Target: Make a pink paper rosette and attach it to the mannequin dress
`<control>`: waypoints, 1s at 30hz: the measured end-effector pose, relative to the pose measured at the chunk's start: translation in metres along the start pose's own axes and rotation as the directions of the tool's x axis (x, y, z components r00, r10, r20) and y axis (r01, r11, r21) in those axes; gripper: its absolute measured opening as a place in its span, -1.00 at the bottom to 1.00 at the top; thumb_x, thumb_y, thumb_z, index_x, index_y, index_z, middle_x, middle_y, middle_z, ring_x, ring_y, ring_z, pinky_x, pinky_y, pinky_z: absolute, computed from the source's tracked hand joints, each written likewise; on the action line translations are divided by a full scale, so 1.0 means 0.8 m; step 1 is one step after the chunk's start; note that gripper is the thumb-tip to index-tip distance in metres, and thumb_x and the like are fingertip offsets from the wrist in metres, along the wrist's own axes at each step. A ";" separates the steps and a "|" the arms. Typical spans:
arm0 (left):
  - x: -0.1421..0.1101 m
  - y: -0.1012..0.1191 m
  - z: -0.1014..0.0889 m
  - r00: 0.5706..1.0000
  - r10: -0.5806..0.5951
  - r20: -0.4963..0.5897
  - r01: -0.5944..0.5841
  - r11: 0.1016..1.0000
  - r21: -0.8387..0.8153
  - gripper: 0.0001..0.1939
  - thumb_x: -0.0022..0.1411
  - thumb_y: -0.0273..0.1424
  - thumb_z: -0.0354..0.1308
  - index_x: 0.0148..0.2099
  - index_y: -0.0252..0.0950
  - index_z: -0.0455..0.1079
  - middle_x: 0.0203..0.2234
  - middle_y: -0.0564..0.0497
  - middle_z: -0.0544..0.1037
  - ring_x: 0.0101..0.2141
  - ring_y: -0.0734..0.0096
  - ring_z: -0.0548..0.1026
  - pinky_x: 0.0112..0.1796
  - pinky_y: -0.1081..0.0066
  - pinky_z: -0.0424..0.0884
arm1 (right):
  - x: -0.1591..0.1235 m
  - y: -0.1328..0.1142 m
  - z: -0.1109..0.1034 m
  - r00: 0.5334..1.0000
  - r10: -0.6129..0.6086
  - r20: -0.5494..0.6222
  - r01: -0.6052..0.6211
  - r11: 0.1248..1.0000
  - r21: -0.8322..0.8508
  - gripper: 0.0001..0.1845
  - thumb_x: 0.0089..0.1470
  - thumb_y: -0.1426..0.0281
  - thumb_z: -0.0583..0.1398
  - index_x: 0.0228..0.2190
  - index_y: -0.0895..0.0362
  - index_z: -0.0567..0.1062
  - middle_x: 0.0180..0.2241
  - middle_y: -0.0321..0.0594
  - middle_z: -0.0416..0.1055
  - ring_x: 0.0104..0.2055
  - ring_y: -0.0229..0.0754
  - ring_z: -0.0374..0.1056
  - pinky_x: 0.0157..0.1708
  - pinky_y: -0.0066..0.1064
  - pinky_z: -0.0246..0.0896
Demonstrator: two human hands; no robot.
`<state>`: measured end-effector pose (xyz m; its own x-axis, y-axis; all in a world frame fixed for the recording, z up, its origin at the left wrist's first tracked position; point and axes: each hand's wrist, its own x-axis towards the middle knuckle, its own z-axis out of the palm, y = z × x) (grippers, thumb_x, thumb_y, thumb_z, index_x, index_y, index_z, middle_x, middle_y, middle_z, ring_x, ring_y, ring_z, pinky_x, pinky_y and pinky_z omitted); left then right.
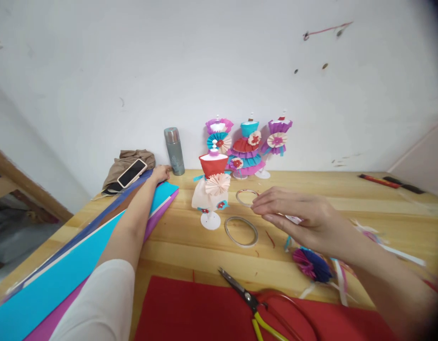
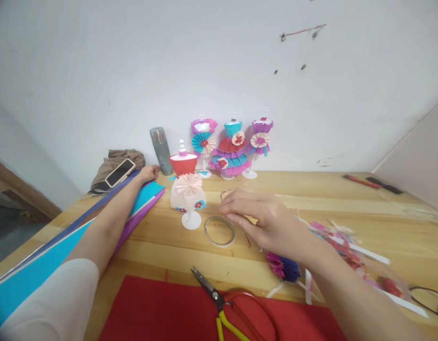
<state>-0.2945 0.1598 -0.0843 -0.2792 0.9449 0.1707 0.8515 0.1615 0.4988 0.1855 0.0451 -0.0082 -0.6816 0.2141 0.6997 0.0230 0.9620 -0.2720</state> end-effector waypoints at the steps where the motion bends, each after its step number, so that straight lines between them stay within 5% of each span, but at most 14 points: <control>1: -0.003 0.002 0.002 1.000 -0.016 -0.008 0.015 0.999 -0.037 -0.62 0.40 -0.24 0.19 0.18 -0.27 0.40 0.10 -0.15 0.48 0.00 0.17 0.53 -0.02 0.08 0.53 | -0.001 0.000 0.000 1.000 0.004 -0.001 -0.004 1.000 0.003 -0.78 0.26 0.52 0.19 -0.15 0.01 0.57 -0.25 -0.23 0.63 -0.15 -0.15 0.58 -0.17 -0.30 0.54; 8: -0.018 0.020 -0.013 0.978 -0.108 -0.177 0.013 0.884 -0.467 -0.61 0.40 -0.24 0.19 0.18 -0.29 0.39 0.09 -0.16 0.49 -0.02 0.18 0.54 -0.04 0.08 0.54 | -0.002 -0.004 -0.003 0.999 0.015 -0.040 -0.013 0.999 0.042 -0.74 0.23 0.52 0.20 -0.13 -0.05 0.58 -0.26 -0.27 0.63 -0.15 -0.12 0.59 -0.16 -0.25 0.55; 12: -0.034 0.045 -0.053 0.936 -0.131 -0.326 -0.133 0.726 -0.674 -0.44 0.24 -0.30 0.33 0.24 -0.32 0.35 -0.22 -0.09 0.56 -0.10 0.23 0.57 -0.01 0.17 0.52 | 0.000 -0.010 -0.007 0.998 0.023 -0.058 -0.019 0.998 0.066 -0.79 0.24 0.48 0.21 -0.16 -0.02 0.60 -0.25 -0.25 0.65 -0.14 -0.12 0.59 -0.12 -0.26 0.55; 16: -0.092 0.097 -0.084 0.929 -0.044 -0.366 -0.282 0.554 -0.783 -0.44 0.09 -0.30 0.39 0.15 -0.12 0.43 -0.35 0.07 0.51 -0.13 0.30 0.59 -0.04 0.25 0.52 | 0.004 -0.021 -0.008 0.993 0.071 -0.090 -0.064 0.995 0.071 -0.84 0.21 0.44 0.25 -0.18 0.02 0.61 -0.22 -0.22 0.67 -0.15 -0.12 0.61 -0.16 -0.29 0.56; 18: -0.140 0.134 -0.086 0.937 0.098 -0.335 -0.348 0.340 -0.874 -0.48 0.04 -0.32 0.42 0.09 -0.04 0.49 -0.38 0.09 0.49 -0.17 0.29 0.58 -0.06 0.24 0.53 | 0.007 -0.032 -0.006 0.986 0.138 -0.091 -0.131 0.988 0.077 -0.85 0.21 0.40 0.25 -0.18 0.02 0.61 -0.21 -0.20 0.67 -0.13 -0.10 0.61 -0.16 -0.29 0.56; 20: -0.194 0.174 -0.081 0.942 0.186 -0.280 -0.323 0.268 -0.908 -0.53 0.05 -0.32 0.43 0.05 0.01 0.53 -0.38 0.07 0.49 -0.18 0.23 0.59 -0.13 0.21 0.55 | 0.011 -0.047 -0.002 0.970 0.223 -0.097 -0.212 0.970 0.117 -0.83 0.22 0.36 0.24 -0.17 0.02 0.62 -0.21 -0.19 0.67 -0.14 -0.08 0.61 -0.13 -0.25 0.56; 25: -0.308 0.259 -0.054 0.974 0.219 0.055 0.016 0.177 -0.984 -0.53 0.01 -0.38 0.49 0.01 -0.15 0.55 -0.39 0.06 0.54 -0.33 0.41 0.56 -0.23 0.38 0.57 | 0.018 -0.080 0.015 0.900 0.427 -0.088 -0.379 0.866 0.327 -0.76 0.16 0.34 0.25 -0.13 0.07 0.62 -0.23 -0.16 0.65 -0.22 -0.11 0.58 -0.20 -0.27 0.51; 30: -0.355 0.294 -0.027 0.930 0.231 0.285 0.290 0.014 -0.957 -0.58 0.08 -0.52 0.45 0.00 -0.33 0.48 -0.40 0.06 0.60 -0.35 0.53 0.58 -0.22 0.54 0.53 | 0.016 -0.092 0.025 0.905 0.411 -0.112 -0.368 0.885 0.284 -0.80 0.14 0.30 0.27 -0.21 0.10 0.62 -0.36 -0.24 0.56 -0.44 -0.28 0.37 -0.39 -0.39 0.30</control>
<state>-0.0246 -0.0766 0.0028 0.0637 0.9975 0.0320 -0.4936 0.0036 0.8697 0.1606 -0.0263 0.0074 -0.5251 0.6085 0.5950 0.0631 0.7251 -0.6858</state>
